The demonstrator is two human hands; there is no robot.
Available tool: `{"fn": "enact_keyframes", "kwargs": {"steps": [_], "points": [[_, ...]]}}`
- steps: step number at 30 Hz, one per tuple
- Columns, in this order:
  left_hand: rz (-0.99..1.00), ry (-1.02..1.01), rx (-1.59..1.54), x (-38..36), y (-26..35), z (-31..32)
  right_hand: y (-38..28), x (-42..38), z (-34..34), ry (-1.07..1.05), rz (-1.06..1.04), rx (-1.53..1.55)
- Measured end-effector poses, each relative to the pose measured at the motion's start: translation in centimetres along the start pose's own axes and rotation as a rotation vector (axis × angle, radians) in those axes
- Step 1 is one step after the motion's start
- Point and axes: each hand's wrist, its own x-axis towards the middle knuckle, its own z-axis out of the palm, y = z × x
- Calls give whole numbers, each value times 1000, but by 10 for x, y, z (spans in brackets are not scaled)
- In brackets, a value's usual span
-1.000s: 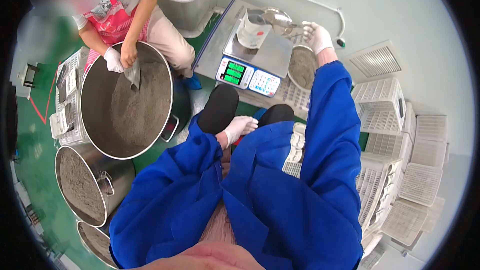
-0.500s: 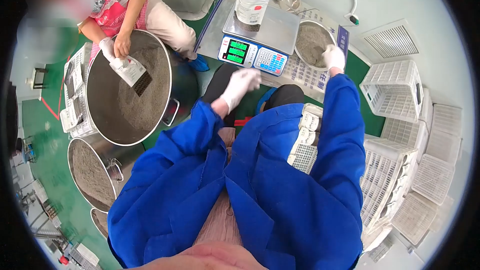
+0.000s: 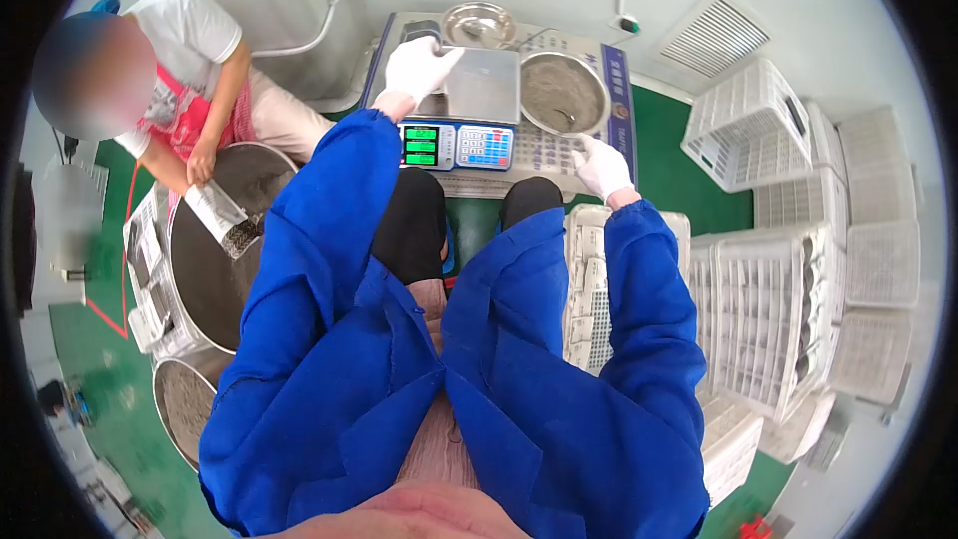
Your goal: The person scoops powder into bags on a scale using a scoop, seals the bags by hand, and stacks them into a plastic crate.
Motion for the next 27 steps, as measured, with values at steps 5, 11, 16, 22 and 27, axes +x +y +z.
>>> {"fn": "enact_keyframes", "kwargs": {"steps": [5,11,16,22,27], "points": [[448,43,118,-28,-3,4,-33,-58,-41,1,-200,92],[932,-138,-140,-110,80,-46,-153,-157,-173,-578,-368,1050],[1037,-398,-346,-185,128,-41,-72,-143,-158,-215,-513,568],[1105,-365,-263,-196,139,-34,-18,-179,-139,210,-129,315],[1162,-340,-302,-197,147,-41,-32,-178,-107,95,-169,388]]}}
